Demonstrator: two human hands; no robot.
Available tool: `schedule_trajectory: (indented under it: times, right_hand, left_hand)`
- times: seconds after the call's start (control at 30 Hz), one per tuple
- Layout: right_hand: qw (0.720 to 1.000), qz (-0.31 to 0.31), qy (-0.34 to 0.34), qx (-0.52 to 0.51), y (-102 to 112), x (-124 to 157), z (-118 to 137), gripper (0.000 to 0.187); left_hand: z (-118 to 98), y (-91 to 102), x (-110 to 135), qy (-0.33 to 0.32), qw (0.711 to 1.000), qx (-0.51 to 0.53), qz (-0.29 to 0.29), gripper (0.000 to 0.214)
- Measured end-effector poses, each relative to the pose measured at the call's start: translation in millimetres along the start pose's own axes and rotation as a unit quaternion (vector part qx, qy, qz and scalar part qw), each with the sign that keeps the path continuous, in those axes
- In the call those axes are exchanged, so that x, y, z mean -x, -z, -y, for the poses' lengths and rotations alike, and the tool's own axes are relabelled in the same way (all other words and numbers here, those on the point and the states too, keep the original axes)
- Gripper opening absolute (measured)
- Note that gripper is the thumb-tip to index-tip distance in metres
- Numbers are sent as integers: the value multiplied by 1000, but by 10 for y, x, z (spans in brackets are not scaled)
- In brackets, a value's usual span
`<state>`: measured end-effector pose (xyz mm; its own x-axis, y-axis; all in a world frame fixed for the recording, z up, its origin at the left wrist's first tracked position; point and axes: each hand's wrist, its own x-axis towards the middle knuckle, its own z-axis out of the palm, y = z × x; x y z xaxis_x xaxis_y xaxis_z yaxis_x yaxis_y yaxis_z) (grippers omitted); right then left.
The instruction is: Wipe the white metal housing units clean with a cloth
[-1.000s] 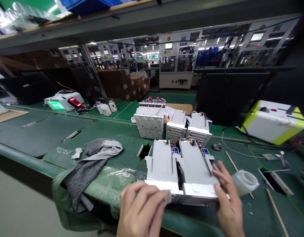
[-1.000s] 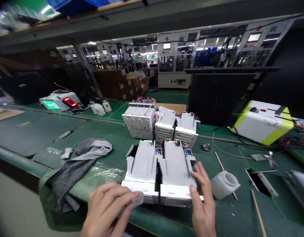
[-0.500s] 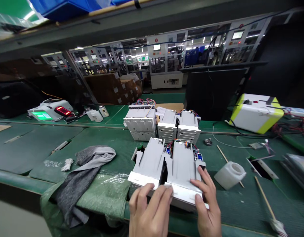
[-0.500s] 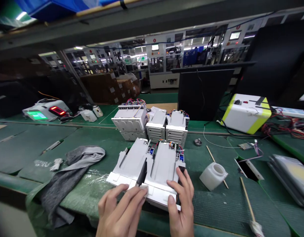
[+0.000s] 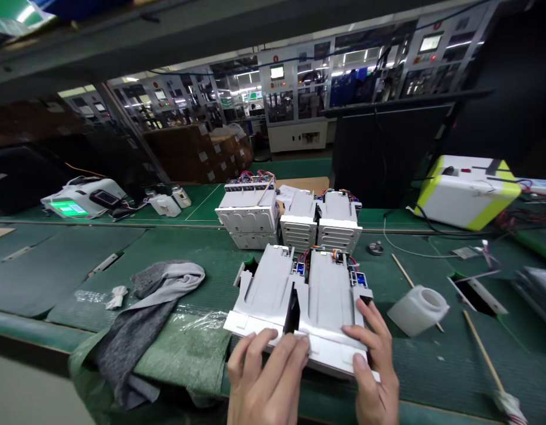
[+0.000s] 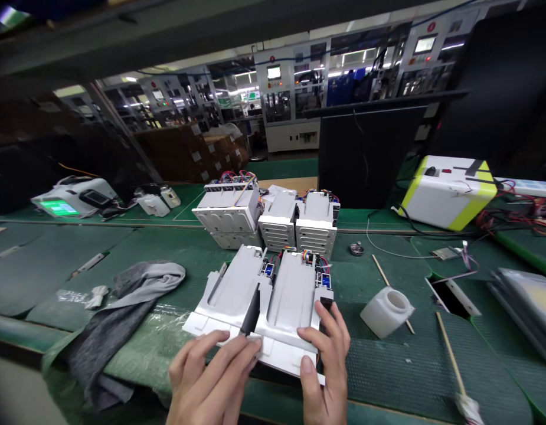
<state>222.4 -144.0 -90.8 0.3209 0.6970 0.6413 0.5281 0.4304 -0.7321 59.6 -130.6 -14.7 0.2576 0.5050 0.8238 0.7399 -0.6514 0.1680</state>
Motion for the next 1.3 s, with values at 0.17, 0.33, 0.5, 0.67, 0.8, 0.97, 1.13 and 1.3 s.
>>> schedule_trajectory:
  times: [0.17, 0.33, 0.5, 0.67, 0.8, 0.97, 1.13, 1.3]
  right_hand:
    - [1000, 4, -1, -1, 16, 0, 19, 23]
    - [1000, 0, -4, 1, 13, -7, 20, 23]
    - [1000, 4, -5, 3, 10, -8, 18, 23]
    - [1000, -1, -7, 1, 20, 5, 23, 23]
    - [1000, 4, -6, 6, 29, 7, 17, 23]
    - [1000, -2, -6, 2, 12, 0, 8, 23]
    - [1000, -6, -9, -7, 3, 1, 17, 22]
    - [1000, -3, -14, -9, 6, 7, 10, 23]
  left_hand:
    - [22, 39, -39, 9, 999, 5, 30, 18]
    - [13, 47, -44, 1, 999, -1, 46, 18]
    - [77, 75, -50, 10, 998, -8, 63, 22]
    - [71, 50, -54, 6, 998, 11, 57, 22]
    - [61, 43, -58, 3, 999, -4, 51, 22]
    - [86, 68, -63, 17, 998, -3, 67, 22]
    - [45, 41, -25, 6, 999, 1, 48, 22]
    - [75, 83, -80, 30, 994, 45, 92, 24]
